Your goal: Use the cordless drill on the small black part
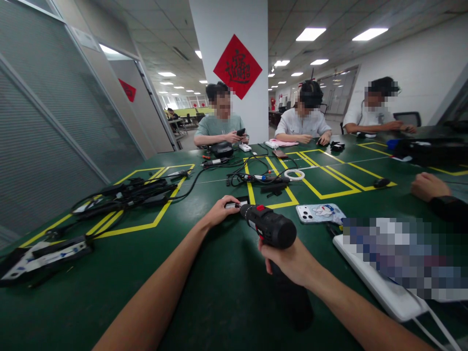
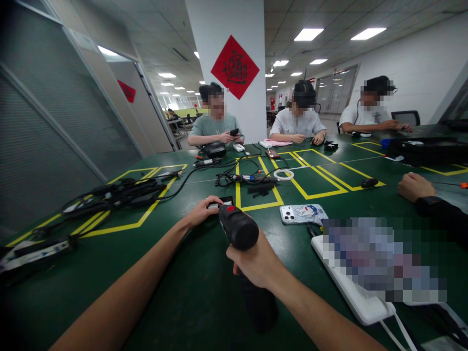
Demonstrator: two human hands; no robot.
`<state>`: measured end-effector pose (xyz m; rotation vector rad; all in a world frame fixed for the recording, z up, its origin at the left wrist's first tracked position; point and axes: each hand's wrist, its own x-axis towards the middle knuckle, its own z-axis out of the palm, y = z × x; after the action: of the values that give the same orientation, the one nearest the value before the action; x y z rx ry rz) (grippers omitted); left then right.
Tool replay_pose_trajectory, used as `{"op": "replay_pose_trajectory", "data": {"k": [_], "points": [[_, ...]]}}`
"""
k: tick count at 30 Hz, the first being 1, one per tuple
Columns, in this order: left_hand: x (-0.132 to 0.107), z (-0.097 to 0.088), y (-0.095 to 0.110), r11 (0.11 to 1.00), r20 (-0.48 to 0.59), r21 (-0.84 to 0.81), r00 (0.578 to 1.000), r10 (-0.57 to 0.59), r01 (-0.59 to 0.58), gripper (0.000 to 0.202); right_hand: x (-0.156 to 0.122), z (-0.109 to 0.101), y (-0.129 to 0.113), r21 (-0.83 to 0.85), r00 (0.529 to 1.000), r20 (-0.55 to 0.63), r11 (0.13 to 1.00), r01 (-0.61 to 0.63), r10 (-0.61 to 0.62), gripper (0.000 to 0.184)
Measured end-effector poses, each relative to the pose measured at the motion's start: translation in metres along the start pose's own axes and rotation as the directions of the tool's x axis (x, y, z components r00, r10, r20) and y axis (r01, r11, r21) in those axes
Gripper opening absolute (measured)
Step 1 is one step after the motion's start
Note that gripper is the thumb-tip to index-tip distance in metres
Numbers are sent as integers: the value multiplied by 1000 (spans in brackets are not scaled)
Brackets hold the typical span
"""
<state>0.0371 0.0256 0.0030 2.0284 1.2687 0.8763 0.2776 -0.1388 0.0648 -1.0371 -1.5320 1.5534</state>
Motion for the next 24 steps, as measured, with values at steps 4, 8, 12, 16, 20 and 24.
{"op": "replay_pose_trajectory", "data": {"k": [4,8,12,16,20,24], "points": [[0,0,0,1000,1,1,1000,11,-11,34,1,1,0,-5,1000,-24,1000,-15,14,9],[0,1,-1,1000,4,-1,1000,-6,6,36,1,1,0,-7,999,-29,1000,-19,19,8],[1,0,-4,1000,5,13,1000,-3,3,36,1,0,-1,-4,1000,-25,1000,-10,10,7],[2,0,-6,1000,-2,20,1000,24,-24,33,1,-1,1,7,999,-21,1000,-25,25,6],[0,0,-4,999,3,28,999,34,-34,34,1,-1,2,17,1000,-16,1000,-15,15,7],[0,0,-1,999,0,35,1000,26,-26,34,1,-1,0,4,1000,-10,1000,-18,18,6]]}}
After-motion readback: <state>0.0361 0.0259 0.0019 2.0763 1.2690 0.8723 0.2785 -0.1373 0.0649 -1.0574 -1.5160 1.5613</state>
